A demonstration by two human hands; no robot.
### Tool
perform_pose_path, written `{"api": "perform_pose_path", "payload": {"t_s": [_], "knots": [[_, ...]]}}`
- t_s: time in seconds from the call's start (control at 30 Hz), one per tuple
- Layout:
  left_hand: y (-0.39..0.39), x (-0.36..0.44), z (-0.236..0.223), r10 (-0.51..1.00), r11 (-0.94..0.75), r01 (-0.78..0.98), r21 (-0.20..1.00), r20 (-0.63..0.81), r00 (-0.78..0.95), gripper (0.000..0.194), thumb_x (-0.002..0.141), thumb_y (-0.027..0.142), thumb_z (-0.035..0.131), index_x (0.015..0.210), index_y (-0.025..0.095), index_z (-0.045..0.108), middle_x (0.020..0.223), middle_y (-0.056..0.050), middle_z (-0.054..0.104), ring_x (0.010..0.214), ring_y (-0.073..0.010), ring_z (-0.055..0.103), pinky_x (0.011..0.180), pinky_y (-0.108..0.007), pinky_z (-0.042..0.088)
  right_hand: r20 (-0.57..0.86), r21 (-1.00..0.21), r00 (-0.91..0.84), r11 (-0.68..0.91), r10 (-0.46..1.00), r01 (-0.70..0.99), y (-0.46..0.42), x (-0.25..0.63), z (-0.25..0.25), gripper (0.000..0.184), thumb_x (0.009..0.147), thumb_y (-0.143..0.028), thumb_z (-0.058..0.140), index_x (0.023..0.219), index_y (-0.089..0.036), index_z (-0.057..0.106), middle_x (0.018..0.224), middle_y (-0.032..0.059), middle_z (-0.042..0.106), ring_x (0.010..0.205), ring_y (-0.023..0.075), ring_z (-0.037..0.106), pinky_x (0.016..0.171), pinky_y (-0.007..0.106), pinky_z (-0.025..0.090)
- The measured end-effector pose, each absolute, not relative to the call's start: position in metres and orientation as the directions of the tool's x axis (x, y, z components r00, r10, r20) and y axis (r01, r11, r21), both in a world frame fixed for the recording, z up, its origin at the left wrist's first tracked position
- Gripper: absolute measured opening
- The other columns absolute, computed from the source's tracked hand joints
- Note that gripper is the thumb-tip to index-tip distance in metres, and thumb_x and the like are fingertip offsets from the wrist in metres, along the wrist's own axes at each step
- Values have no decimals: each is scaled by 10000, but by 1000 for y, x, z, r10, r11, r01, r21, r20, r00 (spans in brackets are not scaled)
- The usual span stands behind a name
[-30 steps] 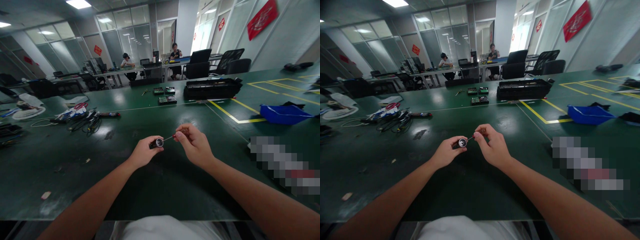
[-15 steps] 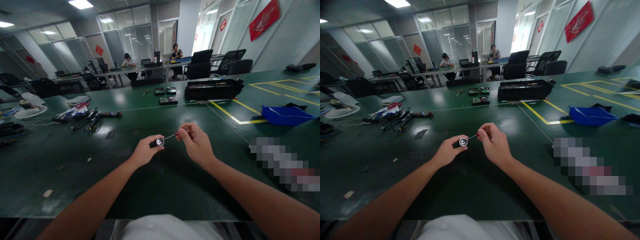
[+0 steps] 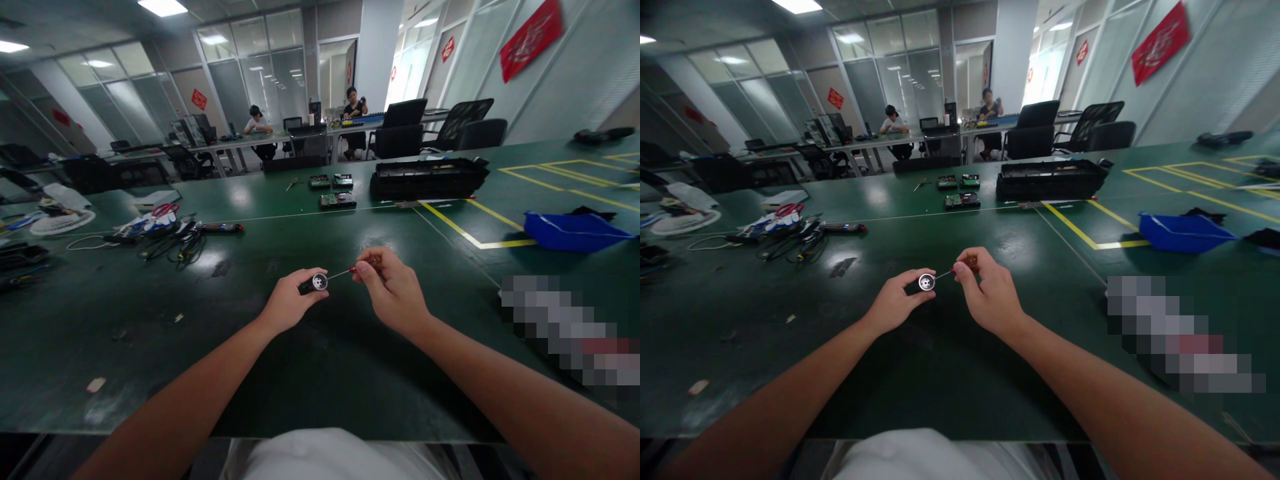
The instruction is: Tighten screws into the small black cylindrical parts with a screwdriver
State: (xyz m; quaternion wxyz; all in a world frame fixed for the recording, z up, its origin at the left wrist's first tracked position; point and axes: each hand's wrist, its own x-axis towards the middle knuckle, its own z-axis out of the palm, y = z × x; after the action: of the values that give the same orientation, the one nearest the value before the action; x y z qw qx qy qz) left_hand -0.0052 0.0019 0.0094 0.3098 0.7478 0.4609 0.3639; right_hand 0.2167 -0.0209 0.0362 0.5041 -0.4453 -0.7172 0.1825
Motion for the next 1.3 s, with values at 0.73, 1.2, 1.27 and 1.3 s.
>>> {"api": "perform_pose_path", "payload": {"t_s": [0.73,1.2,1.27,1.3], "knots": [[3,-6,9,880,-466,457,757,343,329,386,814,202,781,1187,266,705,1158,-27,706,1123,-215,634,1031,-357,450,604,-649,-173,607,778,459,-23,218,37,108,1009,-310,501,1010,-217,557,812,10,697,731,163,708,664,287,503],[1,-6,11,877,-470,482,740,330,348,392,809,210,785,1190,254,707,1154,-39,707,1108,-223,641,1018,-373,464,581,-645,-168,577,796,502,-25,215,39,122,995,-326,510,1044,-223,557,868,41,725,773,195,725,681,310,523],[1,-6,11,876,-474,489,733,334,349,391,807,209,787,1188,254,710,1157,-41,708,1111,-225,641,1022,-376,463,587,-640,-169,582,792,502,-26,214,39,122,991,-324,516,1041,-222,557,865,40,724,775,195,727,685,308,521],[1,-6,11,876,-474,487,733,335,348,394,807,206,786,1189,255,709,1161,-41,708,1113,-225,640,1026,-377,462,587,-642,-164,580,793,501,-26,214,39,123,991,-324,516,1043,-221,557,868,41,725,778,195,729,689,308,520]]}}
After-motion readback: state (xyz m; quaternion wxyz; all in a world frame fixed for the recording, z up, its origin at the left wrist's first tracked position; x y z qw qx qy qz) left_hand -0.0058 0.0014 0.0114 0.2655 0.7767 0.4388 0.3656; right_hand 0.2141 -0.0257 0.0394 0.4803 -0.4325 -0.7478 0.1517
